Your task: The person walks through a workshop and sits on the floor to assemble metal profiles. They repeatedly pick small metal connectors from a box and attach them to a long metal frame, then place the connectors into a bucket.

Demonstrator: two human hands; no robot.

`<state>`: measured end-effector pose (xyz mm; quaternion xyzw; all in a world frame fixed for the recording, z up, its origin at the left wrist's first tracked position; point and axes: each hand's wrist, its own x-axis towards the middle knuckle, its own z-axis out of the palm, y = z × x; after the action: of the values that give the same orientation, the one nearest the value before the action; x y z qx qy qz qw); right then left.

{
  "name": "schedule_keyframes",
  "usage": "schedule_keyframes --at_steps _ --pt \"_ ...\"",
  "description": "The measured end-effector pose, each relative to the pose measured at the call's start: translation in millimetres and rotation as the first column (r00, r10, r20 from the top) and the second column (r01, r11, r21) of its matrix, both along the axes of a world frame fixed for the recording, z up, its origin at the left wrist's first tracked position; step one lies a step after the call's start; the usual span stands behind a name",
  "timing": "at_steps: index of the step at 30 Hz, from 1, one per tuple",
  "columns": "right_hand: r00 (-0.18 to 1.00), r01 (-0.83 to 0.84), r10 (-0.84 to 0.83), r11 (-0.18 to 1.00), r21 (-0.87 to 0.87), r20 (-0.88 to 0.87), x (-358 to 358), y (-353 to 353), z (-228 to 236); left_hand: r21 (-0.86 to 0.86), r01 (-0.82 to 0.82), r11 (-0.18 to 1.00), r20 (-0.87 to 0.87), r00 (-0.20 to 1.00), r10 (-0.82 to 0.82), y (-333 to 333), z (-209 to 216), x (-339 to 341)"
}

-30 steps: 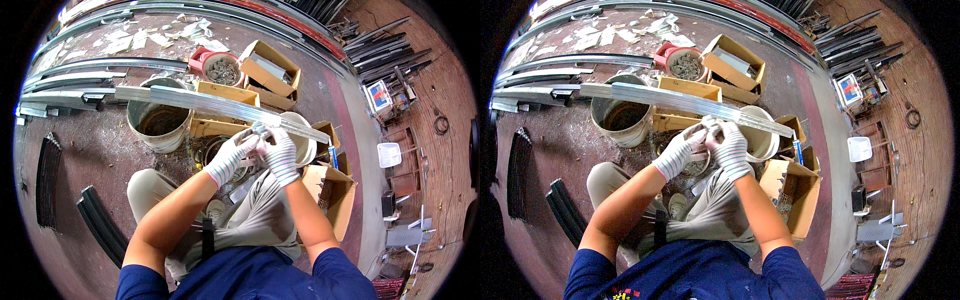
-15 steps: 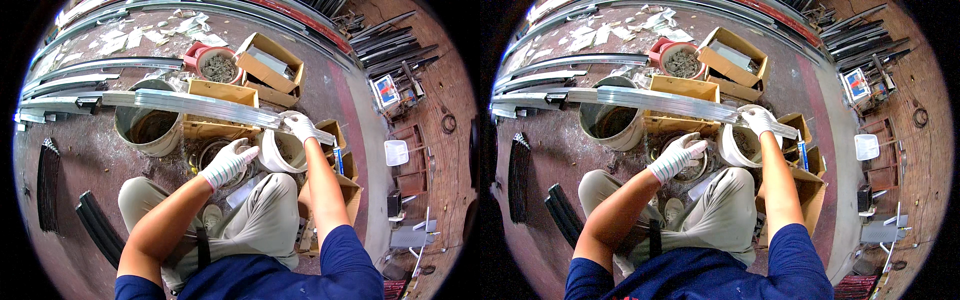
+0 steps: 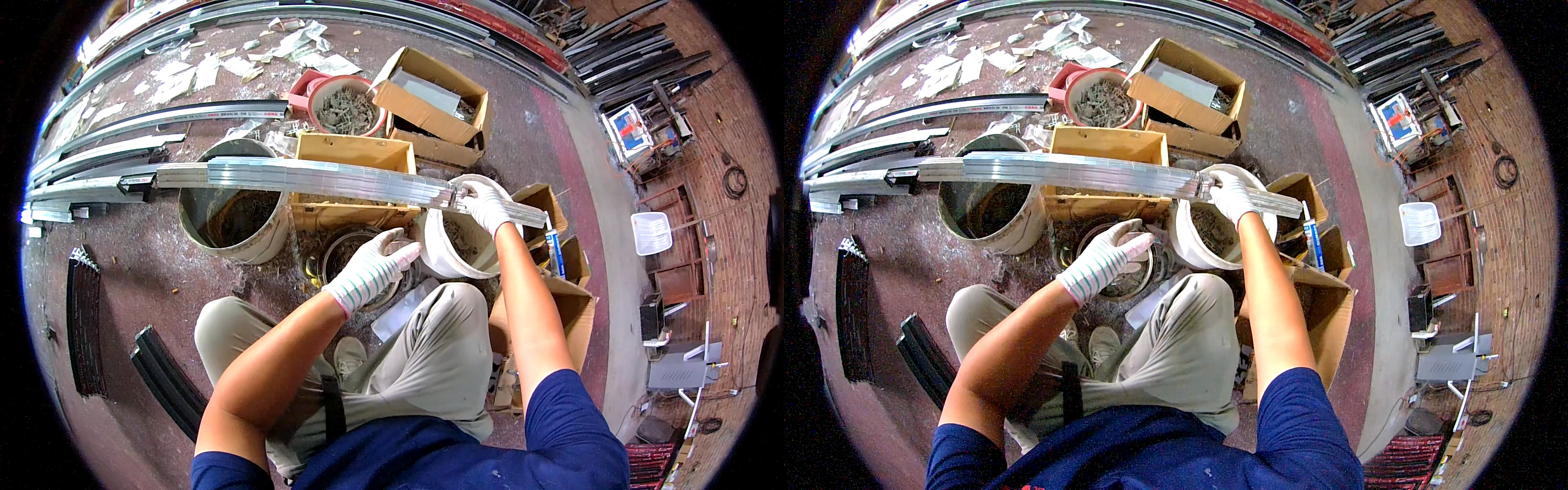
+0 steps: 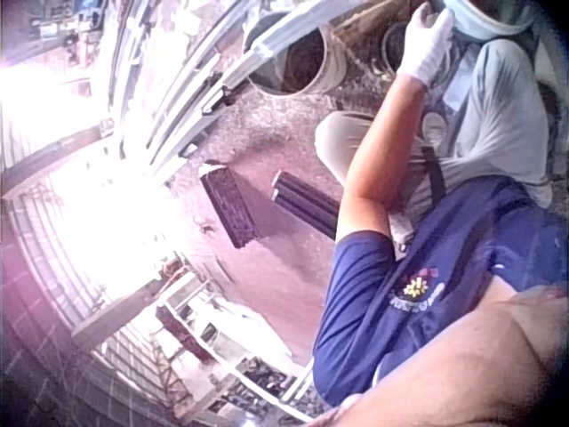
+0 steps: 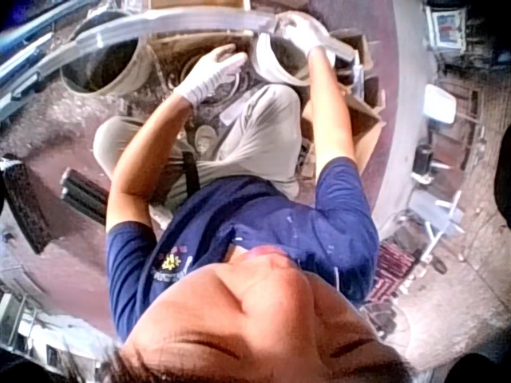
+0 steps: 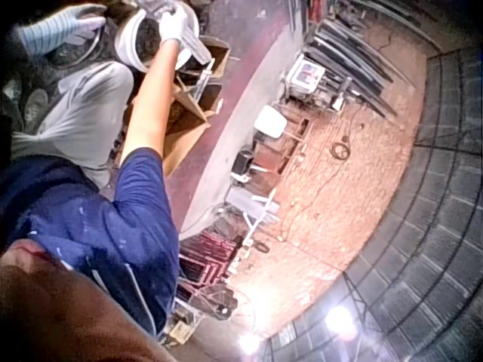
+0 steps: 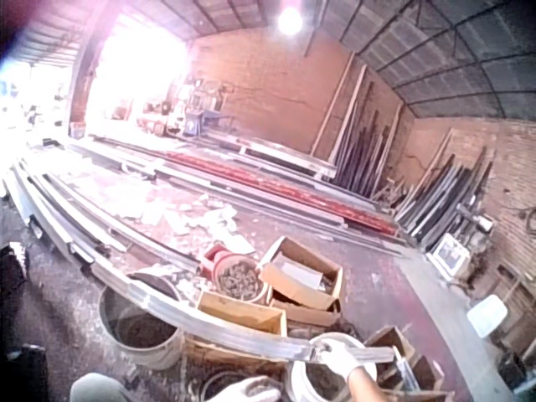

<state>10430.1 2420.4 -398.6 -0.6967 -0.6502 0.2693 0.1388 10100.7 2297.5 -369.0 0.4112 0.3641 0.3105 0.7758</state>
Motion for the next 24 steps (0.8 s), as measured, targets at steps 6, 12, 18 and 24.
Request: schedule_keyframes --at_steps 6,12,18,24 --pt "0.989 -0.115 0.086 0.963 0.244 0.124 -20.9 -1.1 -12.1 0.057 -0.017 0.998 -0.077 0.997 0.022 2.4 -10.8 -8.9" --pt "0.996 -0.039 0.012 0.954 0.298 0.090 -16.1 -5.0 -19.2 0.112 0.003 0.994 -0.079 0.997 0.006 0.7 -7.1 -8.3" --pt "0.985 -0.092 0.038 0.940 0.328 0.168 -54.6 -14.2 -5.1 0.103 -0.024 0.994 -0.075 0.997 0.032 -1.0 -10.8 -18.7" --pt "0.982 -0.032 -0.024 0.956 0.292 0.188 -37.8 -9.7 -7.7 0.142 -0.067 0.988 -0.068 0.995 0.077 -7.8 2.5 -9.1"
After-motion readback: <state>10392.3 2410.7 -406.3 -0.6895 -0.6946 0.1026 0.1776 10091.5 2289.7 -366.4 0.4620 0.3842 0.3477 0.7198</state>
